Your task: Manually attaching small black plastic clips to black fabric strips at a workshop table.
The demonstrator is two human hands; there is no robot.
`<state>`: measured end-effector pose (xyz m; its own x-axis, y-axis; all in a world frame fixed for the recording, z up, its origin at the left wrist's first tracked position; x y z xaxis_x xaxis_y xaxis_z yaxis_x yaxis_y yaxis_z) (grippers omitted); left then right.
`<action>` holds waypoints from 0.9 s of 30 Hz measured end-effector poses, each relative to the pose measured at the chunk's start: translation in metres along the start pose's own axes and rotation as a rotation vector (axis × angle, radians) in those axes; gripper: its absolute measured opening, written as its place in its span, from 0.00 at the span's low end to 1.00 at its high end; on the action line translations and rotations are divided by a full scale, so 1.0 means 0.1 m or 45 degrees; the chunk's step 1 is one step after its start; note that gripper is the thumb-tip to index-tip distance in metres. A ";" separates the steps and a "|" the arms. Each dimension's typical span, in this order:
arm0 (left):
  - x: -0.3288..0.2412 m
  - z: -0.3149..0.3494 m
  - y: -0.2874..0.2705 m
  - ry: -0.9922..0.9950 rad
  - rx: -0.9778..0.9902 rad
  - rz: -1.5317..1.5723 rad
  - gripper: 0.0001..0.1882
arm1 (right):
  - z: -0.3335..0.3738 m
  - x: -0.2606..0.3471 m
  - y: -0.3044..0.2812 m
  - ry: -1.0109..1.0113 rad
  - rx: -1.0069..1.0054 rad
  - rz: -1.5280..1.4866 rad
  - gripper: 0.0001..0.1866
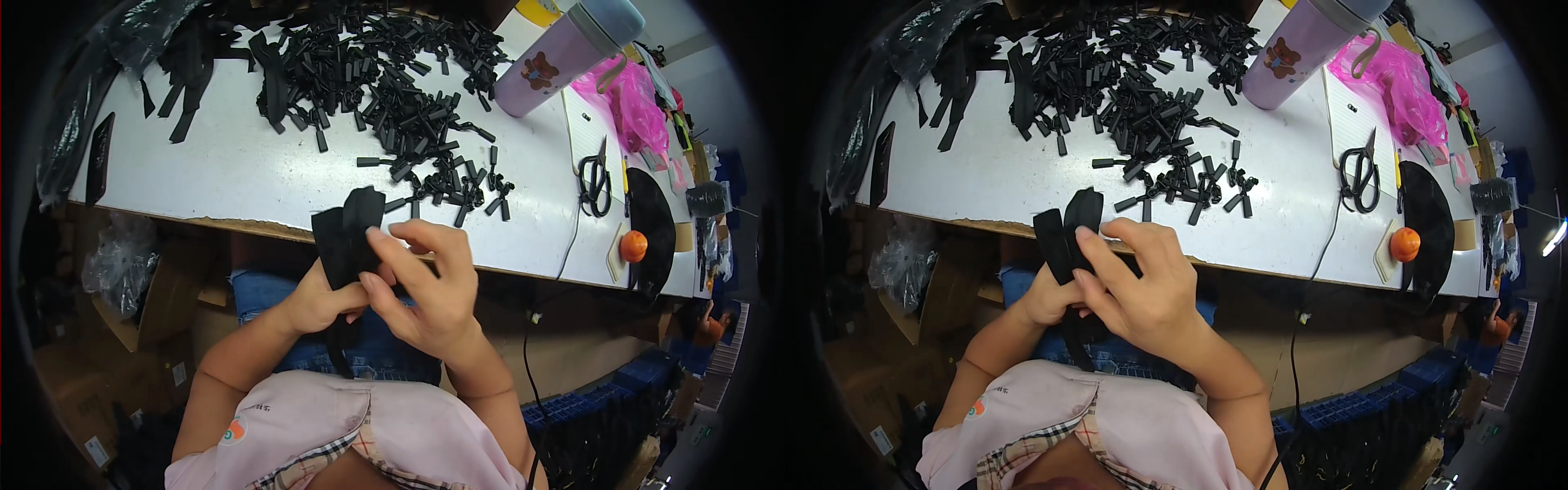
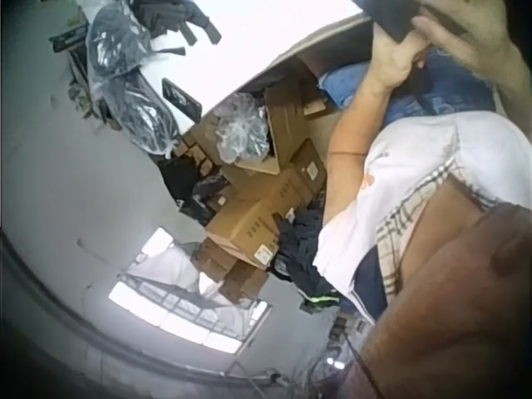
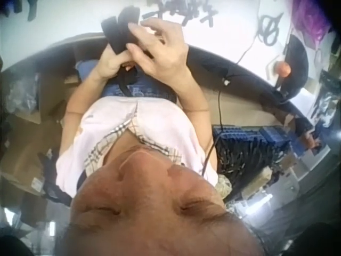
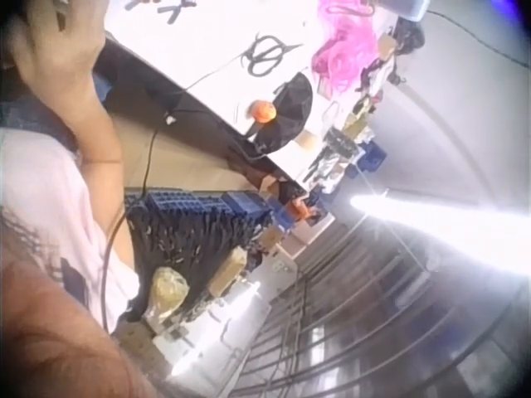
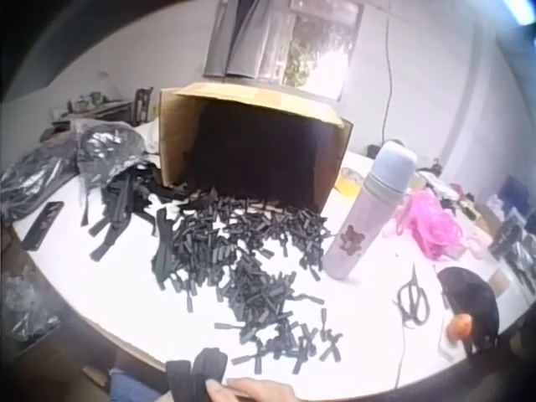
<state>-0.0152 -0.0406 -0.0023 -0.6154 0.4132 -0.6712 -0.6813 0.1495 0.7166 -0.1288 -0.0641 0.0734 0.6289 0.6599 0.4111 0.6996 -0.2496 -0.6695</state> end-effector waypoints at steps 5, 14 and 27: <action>0.00 0.03 -0.05 0.048 0.091 -0.059 0.12 | 0.06 -0.07 0.05 -0.067 -0.017 -0.105 0.12; -0.02 0.02 -0.08 0.090 -0.134 0.132 0.20 | 0.11 -0.19 -0.06 0.165 -0.101 -0.605 0.06; -0.02 0.07 0.03 -0.223 0.162 0.372 0.13 | 0.07 0.01 -0.12 -0.210 0.039 -0.473 0.10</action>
<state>-0.0134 -0.0348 0.0027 -0.6918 0.6010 -0.4002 -0.4253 0.1088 0.8985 -0.1387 -0.0556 0.0777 0.2707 0.8066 0.5256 0.8570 0.0468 -0.5132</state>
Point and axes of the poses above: each hand's wrist, its own z-axis away from the middle knuckle, its own y-axis out of the palm, x = y × z, the point moved 4 cm from there along -z, towards the middle knuckle, and after that the axes turned 15 degrees about z, right-handed, at the moved point
